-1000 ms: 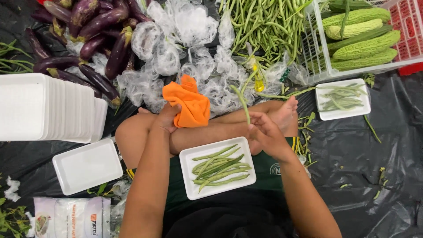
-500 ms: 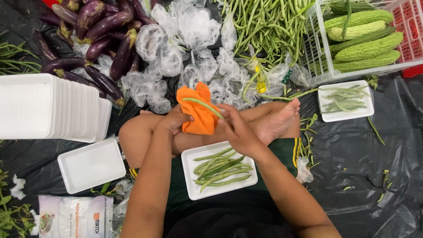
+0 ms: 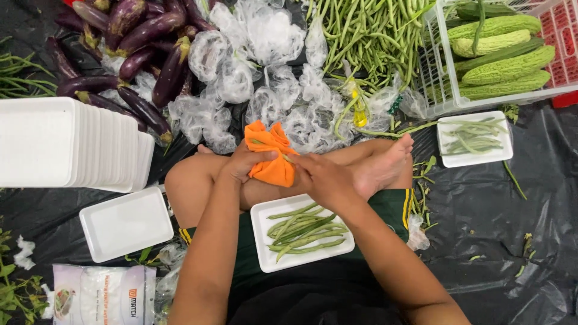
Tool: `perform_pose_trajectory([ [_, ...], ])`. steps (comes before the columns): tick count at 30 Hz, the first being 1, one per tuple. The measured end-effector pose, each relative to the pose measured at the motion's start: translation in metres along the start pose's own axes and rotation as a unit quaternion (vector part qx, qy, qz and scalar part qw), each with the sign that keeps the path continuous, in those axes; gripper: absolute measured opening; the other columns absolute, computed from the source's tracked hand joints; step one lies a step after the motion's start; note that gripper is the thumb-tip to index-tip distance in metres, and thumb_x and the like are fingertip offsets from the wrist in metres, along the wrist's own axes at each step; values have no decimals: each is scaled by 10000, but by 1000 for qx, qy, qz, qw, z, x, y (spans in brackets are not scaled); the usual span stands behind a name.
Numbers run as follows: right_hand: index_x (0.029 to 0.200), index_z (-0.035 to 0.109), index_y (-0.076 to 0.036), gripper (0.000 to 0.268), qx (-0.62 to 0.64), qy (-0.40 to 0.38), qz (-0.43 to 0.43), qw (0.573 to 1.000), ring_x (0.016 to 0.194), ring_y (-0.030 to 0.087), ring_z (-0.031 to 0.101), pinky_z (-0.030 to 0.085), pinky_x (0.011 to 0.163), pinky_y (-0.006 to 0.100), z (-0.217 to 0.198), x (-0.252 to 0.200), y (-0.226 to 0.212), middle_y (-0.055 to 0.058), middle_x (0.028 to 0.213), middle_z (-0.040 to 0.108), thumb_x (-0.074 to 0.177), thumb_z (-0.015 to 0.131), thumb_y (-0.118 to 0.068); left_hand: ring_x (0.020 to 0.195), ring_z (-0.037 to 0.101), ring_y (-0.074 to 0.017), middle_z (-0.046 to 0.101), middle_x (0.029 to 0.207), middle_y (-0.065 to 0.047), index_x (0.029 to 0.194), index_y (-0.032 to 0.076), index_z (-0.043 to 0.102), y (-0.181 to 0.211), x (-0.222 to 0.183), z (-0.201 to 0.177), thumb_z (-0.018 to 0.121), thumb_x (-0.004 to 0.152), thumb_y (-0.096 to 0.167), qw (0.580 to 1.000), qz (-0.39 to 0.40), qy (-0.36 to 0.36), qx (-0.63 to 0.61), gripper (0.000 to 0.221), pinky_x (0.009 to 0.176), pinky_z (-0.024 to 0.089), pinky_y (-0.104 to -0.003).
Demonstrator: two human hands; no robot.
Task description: Cleaning and sorting green beans by wiping each one with a cloth before placing them on a tray.
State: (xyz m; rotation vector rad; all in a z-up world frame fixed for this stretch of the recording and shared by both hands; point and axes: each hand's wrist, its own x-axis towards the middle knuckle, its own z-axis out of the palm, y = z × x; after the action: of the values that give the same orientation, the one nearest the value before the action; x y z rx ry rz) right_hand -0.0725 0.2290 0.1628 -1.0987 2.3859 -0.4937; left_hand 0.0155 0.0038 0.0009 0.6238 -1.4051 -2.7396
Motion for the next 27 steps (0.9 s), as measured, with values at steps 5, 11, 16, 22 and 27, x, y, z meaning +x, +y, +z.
perform_pose_trajectory([
  [5, 1290, 683, -357, 347, 0, -16, 15, 1000, 974, 298, 718, 589, 804, 442, -9, -2, 12, 32, 1001, 715, 1012, 477, -370, 1009, 708, -247, 748, 1040, -50, 1042, 133, 720, 41, -23, 43, 906, 735, 26, 1000, 8, 12, -18, 375, 901, 590, -432],
  [11, 1248, 726, -308, 328, 5, -30, 14, 999, 982, 316, 713, 587, 799, 437, -33, -14, 12, 61, 987, 731, 992, 525, -349, 961, 728, -301, 755, 1076, -104, 1135, 85, 705, 9, -6, 15, 890, 730, -7, 998, 14, 25, -59, 455, 891, 594, -487],
  [16, 1267, 732, -377, 381, 60, -97, 105, 988, 1066, 358, 699, 556, 931, 476, -36, -28, 52, 89, 1078, 775, 973, 490, -371, 894, 755, -340, 745, 1140, -154, 1336, 74, 646, -56, 21, -58, 809, 836, -5, 983, 28, 91, -159, 532, 845, 621, -533],
  [22, 1328, 724, -198, 343, 328, 28, 78, 941, 951, 191, 717, 575, 878, 392, -27, -42, 70, 87, 949, 787, 1032, 551, -190, 1137, 668, -447, 640, 1354, -207, 1502, 155, 506, -84, 34, -76, 813, 831, 9, 982, 1, 53, -182, 752, 969, 517, -654],
  [27, 1308, 711, -339, 324, 213, 97, 15, 972, 960, 178, 762, 591, 876, 361, -9, -24, 33, 0, 961, 799, 1001, 621, -286, 1209, 603, -493, 581, 1423, -224, 1546, 158, 447, -88, 33, -79, 798, 750, -100, 991, -48, -18, -122, 908, 1013, 448, -712],
])
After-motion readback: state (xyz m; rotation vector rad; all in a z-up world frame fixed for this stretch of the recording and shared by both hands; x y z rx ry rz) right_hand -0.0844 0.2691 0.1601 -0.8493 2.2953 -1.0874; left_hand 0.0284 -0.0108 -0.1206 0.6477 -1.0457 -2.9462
